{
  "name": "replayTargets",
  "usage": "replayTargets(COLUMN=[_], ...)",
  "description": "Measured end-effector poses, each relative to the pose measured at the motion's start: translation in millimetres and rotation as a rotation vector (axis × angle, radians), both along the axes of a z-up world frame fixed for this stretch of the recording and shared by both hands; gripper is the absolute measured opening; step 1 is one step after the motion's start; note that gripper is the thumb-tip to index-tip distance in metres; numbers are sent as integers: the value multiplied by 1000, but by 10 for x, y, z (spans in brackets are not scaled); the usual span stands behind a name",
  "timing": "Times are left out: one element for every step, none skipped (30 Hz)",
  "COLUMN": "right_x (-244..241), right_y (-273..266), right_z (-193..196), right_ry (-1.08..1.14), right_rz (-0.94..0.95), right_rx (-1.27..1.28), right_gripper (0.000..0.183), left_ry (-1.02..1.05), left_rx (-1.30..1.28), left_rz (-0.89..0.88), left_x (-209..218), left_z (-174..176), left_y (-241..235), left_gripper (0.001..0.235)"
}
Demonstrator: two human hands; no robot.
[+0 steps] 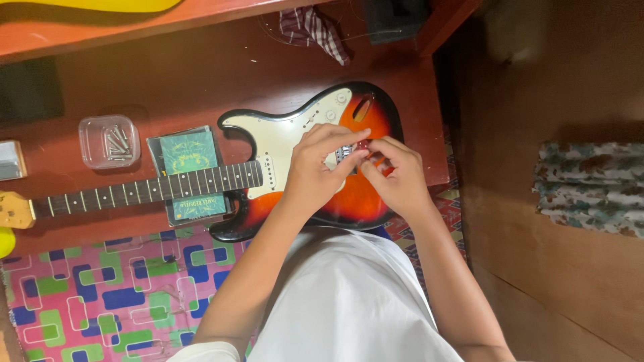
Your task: The person uses a screwdriver to adjust the bridge saddles on an electric guitar. They repeatedly tighten and loosen screws on the bridge assembly while the guitar rests on a table.
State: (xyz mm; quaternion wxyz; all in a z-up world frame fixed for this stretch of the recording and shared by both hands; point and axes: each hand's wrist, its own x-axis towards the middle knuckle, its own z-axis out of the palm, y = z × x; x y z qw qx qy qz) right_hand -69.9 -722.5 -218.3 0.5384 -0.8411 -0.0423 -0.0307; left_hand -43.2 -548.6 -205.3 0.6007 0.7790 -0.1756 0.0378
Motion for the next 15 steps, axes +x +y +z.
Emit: replayTargets(right_x=[28,20,12,15,18,30,24,20,17,13,10,8,14,8,2], right_y=[9,10,9,41,75,113,105,90,78,57,37,15,-4,-28,-54], right_z=[-22,-46,-70,-35,2,42,34,27,21,34,47,61,25,-12,-49], right_ry=[-3,23,49,49,46,41,40,58,76,76,74,70,69,60,52], right_rz=[2,-38,-79,-81,-86,-90,-89,-68,-47,-44,-13,17,19,8,-4], right_rx=[0,18,36,37,3,-30,-28,16,61,61,94,128,127,134,140], right_gripper=[18,18,18,18,20,23,23,26,29,29,22,18,18,16,15], left_ry=[-3,35,73,74,66,56,55,35,15,14,22,30,29,54,79], left_rx=[0,-6,-11,-10,-4,2,3,5,8,8,-3,-13,-13,-17,-21], left_rz=[2,-7,-16,-18,-18,-15,-14,10,34,37,16,-7,-4,0,4], left_x=[5,-15,-35,-43,-52,-56,-45,-32,-20,-22,-24,-23,-38,-58,-77], left_z=[37,69,99,69,41,16,-8,-33,-57,-33,-9,15,64,112,160], left_y=[14,19,21,-1,-21,-36,-26,-23,-18,-2,14,28,37,41,43], left_gripper=[26,27,27,27,28,31,31,26,22,22,24,25,25,28,30])
